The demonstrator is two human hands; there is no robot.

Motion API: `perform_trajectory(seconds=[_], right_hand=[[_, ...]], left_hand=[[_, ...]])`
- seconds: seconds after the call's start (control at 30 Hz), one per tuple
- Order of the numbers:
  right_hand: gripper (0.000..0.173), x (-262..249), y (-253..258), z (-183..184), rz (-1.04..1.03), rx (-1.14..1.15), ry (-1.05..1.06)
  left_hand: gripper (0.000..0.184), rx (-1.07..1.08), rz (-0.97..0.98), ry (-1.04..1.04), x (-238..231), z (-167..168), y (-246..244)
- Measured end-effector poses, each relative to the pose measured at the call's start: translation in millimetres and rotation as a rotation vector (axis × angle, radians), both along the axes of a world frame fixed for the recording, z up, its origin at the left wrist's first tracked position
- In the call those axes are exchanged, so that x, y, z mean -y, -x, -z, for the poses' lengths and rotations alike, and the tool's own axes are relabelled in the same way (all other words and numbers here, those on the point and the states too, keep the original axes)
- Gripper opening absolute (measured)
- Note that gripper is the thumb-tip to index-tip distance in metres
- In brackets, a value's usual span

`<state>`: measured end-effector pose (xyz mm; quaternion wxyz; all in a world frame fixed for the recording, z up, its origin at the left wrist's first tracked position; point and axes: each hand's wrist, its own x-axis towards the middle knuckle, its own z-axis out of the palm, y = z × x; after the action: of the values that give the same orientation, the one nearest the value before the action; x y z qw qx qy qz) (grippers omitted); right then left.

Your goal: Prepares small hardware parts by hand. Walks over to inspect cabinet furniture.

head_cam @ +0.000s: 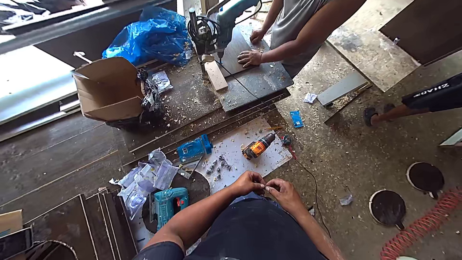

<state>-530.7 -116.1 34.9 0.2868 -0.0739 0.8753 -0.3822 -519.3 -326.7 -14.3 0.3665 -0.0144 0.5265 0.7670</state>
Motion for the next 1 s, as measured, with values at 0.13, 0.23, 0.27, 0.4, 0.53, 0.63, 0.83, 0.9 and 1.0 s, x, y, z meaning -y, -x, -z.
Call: perform_trajectory(seconds=[0.13,0.23,0.27,0.4,0.53,0.63,0.83,0.9,1.0], right_hand=[[0.011,2.7,-0.3,-3.4,-0.006,0.018,-0.022],[0.012,5.0,3.9,-3.5,-0.022,0.008,-0.019],[0.013,4.7,0.7,-5.3,-0.029,0.025,-0.026],[0.013,6.6,1.1,-5.3,-0.055,0.032,-0.051],[0.012,6.5,1.1,-6.1,-0.071,0.039,-0.050],[0.011,6.1,0.9,-6.7,-0.078,0.038,-0.046],[0.011,4.6,-0.5,-3.5,-0.093,0.013,-0.058],[0.010,5.0,-1.1,-3.7,-0.101,0.014,-0.063],[0.010,7.0,-0.1,-5.2,-0.117,0.013,-0.074]], left_hand=[[0.009,-0.006,0.001,0.017,-1.4,0.0,0.1],[0.011,-0.026,0.015,0.029,0.3,-0.4,4.1],[0.011,-0.024,0.026,0.032,-0.1,-0.8,0.9],[0.012,-0.008,0.028,0.041,3.1,-0.9,0.2],[0.013,0.002,0.035,0.046,3.5,-1.4,-0.8],[0.013,-0.009,0.043,0.062,2.4,-2.2,0.4],[0.013,-0.047,0.061,0.090,0.6,-0.6,1.8],[0.013,-0.045,0.062,0.088,0.8,0.5,0.2],[0.013,-0.045,0.056,0.084,2.5,2.3,-2.6]])
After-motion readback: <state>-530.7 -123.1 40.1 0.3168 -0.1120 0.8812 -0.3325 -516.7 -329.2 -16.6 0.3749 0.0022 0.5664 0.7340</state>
